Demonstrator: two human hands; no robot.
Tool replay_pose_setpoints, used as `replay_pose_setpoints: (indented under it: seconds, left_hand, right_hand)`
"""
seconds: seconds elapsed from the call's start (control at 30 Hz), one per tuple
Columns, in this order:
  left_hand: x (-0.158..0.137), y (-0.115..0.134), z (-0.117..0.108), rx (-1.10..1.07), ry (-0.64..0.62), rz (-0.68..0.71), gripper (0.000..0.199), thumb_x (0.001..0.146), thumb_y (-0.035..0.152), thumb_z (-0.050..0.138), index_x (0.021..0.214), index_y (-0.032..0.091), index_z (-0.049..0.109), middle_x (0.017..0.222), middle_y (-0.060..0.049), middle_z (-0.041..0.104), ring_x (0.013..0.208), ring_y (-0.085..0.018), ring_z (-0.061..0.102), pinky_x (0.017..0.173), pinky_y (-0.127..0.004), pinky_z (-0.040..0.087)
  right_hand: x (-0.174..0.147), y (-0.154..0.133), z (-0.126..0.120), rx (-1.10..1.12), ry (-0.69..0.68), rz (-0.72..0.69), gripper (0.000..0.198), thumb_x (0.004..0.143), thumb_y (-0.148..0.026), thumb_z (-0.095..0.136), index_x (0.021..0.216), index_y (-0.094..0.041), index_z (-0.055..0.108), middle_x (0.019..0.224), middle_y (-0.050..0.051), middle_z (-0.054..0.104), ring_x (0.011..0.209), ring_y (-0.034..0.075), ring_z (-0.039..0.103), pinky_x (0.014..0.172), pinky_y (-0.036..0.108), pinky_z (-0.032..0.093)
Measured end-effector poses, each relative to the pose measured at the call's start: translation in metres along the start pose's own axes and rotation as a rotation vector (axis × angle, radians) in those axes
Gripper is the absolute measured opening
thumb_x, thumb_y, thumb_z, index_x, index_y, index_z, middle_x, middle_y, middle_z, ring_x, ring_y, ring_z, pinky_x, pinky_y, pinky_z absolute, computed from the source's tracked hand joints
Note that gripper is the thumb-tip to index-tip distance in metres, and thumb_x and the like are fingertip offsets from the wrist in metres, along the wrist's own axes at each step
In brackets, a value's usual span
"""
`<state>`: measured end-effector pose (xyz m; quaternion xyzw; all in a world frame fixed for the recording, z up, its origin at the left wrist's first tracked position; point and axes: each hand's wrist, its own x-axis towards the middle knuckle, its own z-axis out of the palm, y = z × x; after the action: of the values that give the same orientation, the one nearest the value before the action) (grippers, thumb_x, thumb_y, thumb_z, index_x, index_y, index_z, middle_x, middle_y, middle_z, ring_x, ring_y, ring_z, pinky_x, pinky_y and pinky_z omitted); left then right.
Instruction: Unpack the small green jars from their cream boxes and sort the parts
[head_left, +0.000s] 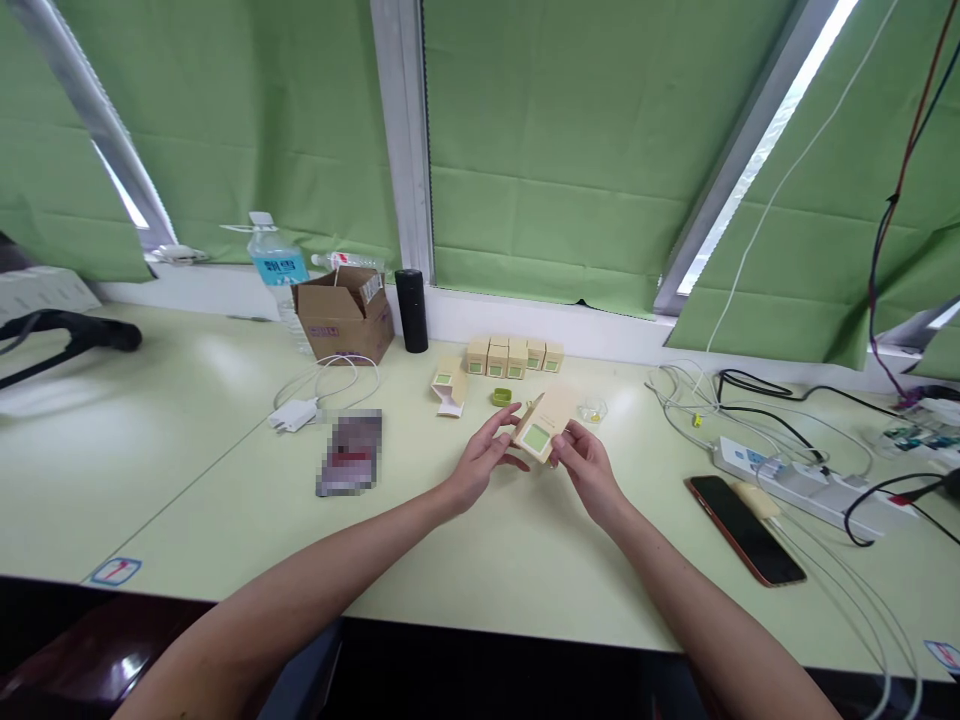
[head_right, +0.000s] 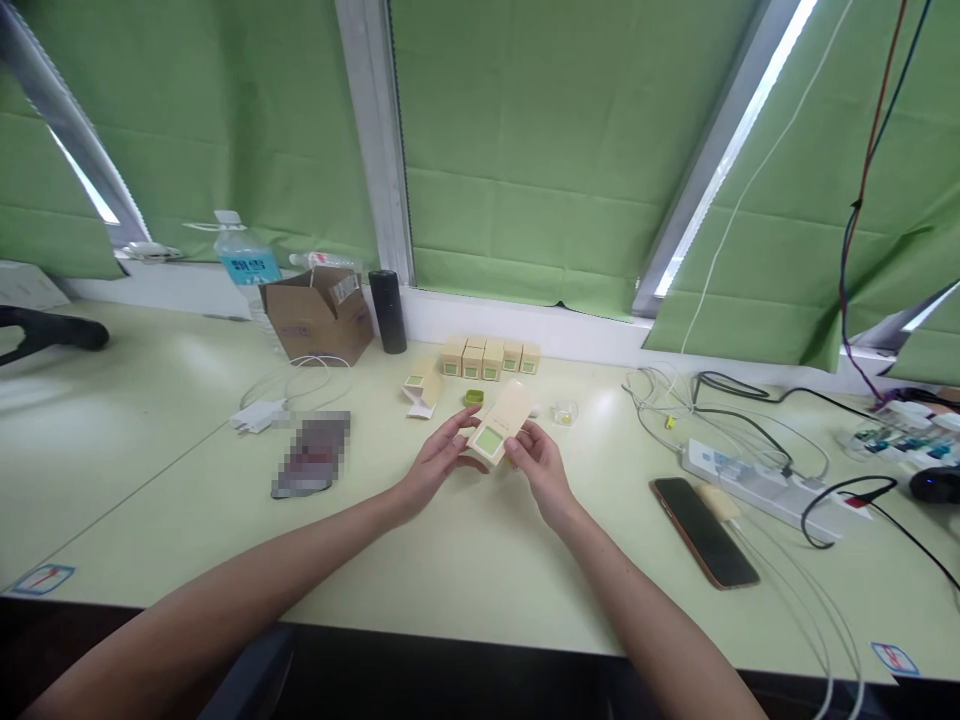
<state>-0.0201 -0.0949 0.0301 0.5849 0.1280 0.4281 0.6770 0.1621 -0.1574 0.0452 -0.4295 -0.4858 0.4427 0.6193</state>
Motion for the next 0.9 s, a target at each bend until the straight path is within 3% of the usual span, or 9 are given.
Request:
replay_pose_setpoints:
  seconds: [0.23,0.53,0.9]
  left_hand:
    - [-0.009,-0.004,0.007,0.228,0.029,0.132,0.059,0.096,0.036,0.062,0.15,0.031,0.04,0.137,-0.012,0.046,0.117,-0.025,0.056,0.095,-0.041,0.057]
    - [-0.008,-0.003,0.01,0.246,0.044,0.136,0.056,0.096,0.036,0.06,0.145,0.03,0.035,0.131,-0.011,0.046,0.115,-0.022,0.056,0.095,-0.038,0.054]
    - [-0.009,0.0,0.013,0.243,0.065,0.041,0.06,0.084,0.016,0.063,0.137,0.029,0.036,0.127,-0.008,0.048,0.108,-0.02,0.057,0.082,-0.03,0.05]
  right_hand:
    - [0.002,0.001,-0.001,-0.08,0.015,-0.007,0.055,0.077,-0.062,0.078,0.117,-0.027,0.063,0.102,0.006,0.075,0.097,0.026,0.07,0.087,0.039,0.055]
    - [0.003,0.01,-0.006,-0.257,0.012,-0.105,0.052,0.083,-0.059,0.074,0.122,-0.025,0.06,0.097,0.004,0.071,0.091,0.022,0.062,0.086,0.038,0.051]
    - [-0.005,0.004,0.009,-0.334,0.064,-0.16,0.047,0.081,-0.053,0.076,0.115,-0.026,0.059,0.102,0.006,0.072,0.091,0.023,0.062,0.086,0.04,0.048]
